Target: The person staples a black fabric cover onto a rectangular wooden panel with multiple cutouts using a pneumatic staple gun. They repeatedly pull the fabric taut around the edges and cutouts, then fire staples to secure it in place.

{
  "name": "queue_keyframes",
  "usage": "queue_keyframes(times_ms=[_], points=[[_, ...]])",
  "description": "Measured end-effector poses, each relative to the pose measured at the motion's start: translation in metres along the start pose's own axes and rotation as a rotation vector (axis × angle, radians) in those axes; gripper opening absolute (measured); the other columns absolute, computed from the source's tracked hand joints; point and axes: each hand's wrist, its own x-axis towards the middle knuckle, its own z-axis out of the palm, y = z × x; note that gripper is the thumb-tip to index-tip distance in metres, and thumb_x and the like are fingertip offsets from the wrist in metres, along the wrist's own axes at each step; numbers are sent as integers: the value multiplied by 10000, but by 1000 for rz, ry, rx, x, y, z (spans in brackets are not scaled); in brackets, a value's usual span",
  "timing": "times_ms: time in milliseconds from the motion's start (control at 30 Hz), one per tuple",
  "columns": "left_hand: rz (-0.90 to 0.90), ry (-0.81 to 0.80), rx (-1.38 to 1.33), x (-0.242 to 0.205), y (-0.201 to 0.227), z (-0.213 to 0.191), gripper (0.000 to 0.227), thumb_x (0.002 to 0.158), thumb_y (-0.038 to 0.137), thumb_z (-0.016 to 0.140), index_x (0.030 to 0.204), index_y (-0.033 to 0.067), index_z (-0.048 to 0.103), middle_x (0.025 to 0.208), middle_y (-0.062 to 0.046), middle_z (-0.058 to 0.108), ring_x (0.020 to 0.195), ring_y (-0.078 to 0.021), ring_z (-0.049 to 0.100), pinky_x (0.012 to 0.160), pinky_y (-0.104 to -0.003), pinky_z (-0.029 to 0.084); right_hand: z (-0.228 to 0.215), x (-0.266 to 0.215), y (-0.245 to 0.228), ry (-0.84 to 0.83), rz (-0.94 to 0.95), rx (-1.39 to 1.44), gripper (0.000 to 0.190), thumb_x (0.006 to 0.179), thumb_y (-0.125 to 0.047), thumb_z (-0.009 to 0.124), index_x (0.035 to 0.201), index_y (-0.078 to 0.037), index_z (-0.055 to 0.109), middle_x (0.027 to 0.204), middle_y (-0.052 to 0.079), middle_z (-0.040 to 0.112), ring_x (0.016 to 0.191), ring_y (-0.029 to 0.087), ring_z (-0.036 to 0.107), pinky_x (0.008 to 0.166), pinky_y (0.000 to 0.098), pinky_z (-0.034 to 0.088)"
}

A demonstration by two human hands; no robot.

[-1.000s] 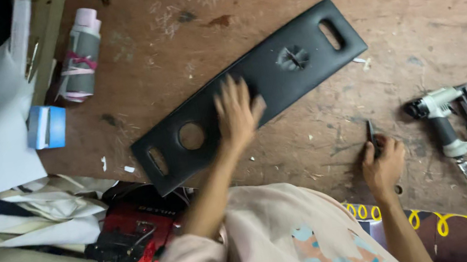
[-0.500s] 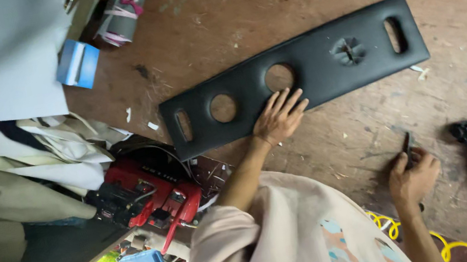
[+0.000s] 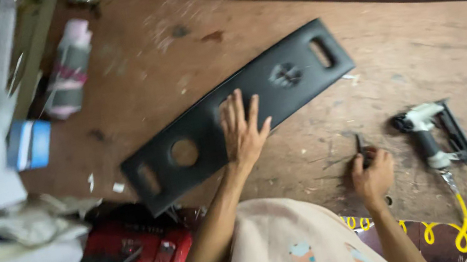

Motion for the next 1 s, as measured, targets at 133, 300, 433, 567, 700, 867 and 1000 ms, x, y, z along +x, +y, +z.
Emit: queue_keyframes(times_ms=[133,300,433,567,700,867,1000], points=[[39,-158,12,-2,6,7,801,898,492,704,1544,108,427,1610,-286,293,1428,-489,370,1142,-626,297,-6,7,-8,18,19,-31,287,930,-240,705,1121,-39,631,1096,194,617,1039,402,592,899,494,481],[87,-194,92,-15,1,28,812,896,492,694,1542,86,416,1597,-331,295,1406,-499,397,1145,-604,322,-11,6,-19,39,88,-15,331,892,-243,703,1167,-69,647,1091,168,626,1014,389,596,873,494,479],[77,-181,109,-16,-5,34,791,890,483,712,1532,115,434,1589,-312,324,1400,-471,419,1143,-582,340,-9,8,-28,69,140,14,314,890,-236,702,1168,-99,654,1085,152,632,1018,379,596,880,495,478],[72,-152,91,-17,0,36,781,873,465,715,1516,113,444,1588,-302,332,1409,-465,419,1152,-574,341,-11,11,-29,84,154,-7,321,905,-277,716,1166,-100,653,1076,156,630,1013,380,592,857,500,473],[77,-149,102,-18,-1,34,778,875,457,716,1520,116,445,1592,-293,330,1412,-462,416,1157,-569,336,-8,14,-32,69,108,-8,306,943,-320,707,1163,-113,657,1079,145,631,1018,372,586,851,496,454],[69,-170,84,-15,1,33,790,867,445,726,1521,106,440,1592,-296,325,1404,-459,418,1160,-566,332,2,31,-37,46,77,-35,297,938,-341,697,1140,-126,655,1068,139,623,1007,354,582,824,488,415],[69,-148,85,-13,2,30,786,846,445,733,1504,121,449,1582,-284,335,1388,-459,427,1153,-562,337,6,40,-45,44,104,-75,323,930,-362,684,1155,-133,647,1050,127,618,986,350,583,810,487,414]])
